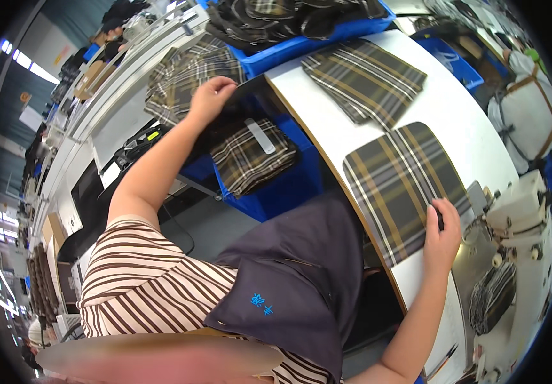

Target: The recorder is seen sewing plaid patterned leather pockets using an industrial sewing machine.

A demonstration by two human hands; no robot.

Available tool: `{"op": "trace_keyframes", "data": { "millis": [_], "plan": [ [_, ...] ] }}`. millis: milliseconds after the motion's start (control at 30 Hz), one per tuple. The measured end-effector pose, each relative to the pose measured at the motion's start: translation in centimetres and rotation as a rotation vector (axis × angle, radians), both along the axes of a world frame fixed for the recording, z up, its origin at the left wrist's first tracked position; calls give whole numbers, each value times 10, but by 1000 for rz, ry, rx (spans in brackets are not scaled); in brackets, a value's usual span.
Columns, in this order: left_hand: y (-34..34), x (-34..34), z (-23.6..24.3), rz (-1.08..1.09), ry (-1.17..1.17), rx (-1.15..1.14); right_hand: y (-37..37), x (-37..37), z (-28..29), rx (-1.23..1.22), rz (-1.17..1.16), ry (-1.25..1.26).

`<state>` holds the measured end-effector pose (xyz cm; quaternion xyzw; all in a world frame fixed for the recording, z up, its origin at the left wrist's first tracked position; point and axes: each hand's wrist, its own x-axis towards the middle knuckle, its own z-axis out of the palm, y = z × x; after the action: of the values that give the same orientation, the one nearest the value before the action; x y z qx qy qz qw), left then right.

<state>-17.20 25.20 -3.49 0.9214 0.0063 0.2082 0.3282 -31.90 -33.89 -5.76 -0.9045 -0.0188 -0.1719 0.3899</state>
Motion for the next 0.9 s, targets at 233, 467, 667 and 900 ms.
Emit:
{"op": "trace_keyframes", "data": {
  "millis": [233, 467, 667, 900],
  "plan": [
    [143, 15, 11, 284, 278, 280, 6, 3, -8, -114, -6, -74],
    [128, 5, 1, -76, 327, 856, 4, 2, -12, -198, -22, -96],
    [134, 0, -10, -91, 202, 876, 9, 0, -10, -288, -31, -104],
    [130, 1, -1, -222, 227, 859, 8, -5, -7, -310, -28, -117]
  ]
}}
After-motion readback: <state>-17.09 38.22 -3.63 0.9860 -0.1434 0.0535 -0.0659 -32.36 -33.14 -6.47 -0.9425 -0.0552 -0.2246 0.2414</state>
